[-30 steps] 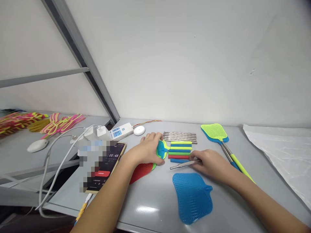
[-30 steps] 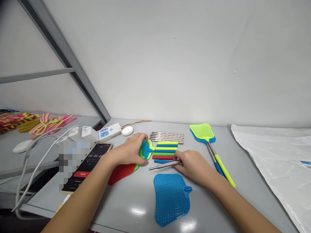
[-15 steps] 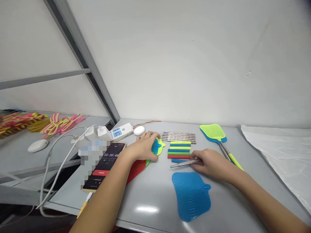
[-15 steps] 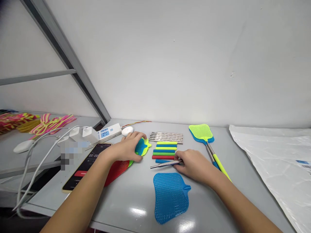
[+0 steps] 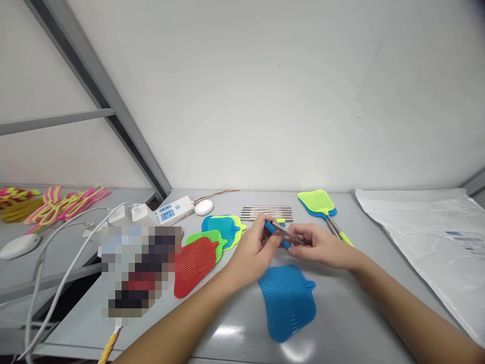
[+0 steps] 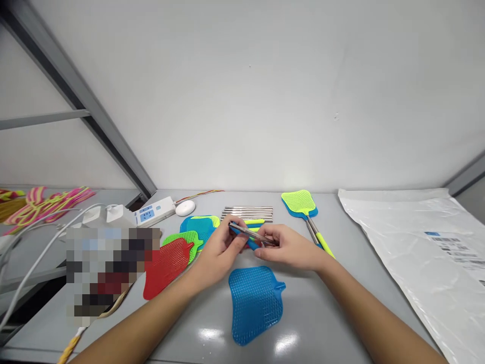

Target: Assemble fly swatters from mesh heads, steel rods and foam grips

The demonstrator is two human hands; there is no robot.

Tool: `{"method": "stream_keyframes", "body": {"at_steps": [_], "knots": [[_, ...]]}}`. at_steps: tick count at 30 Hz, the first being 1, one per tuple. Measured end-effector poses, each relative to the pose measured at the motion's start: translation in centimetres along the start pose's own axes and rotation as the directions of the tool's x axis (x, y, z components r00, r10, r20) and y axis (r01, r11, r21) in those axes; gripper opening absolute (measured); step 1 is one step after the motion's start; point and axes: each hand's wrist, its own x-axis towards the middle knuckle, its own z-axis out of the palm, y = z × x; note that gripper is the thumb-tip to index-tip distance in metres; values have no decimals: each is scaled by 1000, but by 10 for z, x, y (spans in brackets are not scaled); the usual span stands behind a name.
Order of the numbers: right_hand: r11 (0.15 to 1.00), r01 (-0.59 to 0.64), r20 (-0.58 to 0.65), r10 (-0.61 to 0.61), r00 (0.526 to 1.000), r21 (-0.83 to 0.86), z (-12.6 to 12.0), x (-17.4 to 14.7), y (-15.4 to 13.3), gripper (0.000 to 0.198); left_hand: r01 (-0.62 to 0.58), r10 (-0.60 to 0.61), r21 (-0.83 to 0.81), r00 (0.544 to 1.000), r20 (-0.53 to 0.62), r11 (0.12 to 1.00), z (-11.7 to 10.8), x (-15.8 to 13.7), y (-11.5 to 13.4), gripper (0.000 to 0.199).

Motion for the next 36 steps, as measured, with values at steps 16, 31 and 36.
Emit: {"method": "stream_keyframes", "body": {"at_steps": [16,31,36], "knots": [[915,193,-504,13,864,355,7,17,19,47,332,-241,-463,939,246,822,-1,7,-13,26],[916,208,-457,-30,889,343,16,12,8,40,207,-178,-109,957,228,972,14,1,-5,30],[962,199,-440,-98,893,189,16,11,10,36,244,-205,-192,958,201,951,12,5,-10,26]]}}
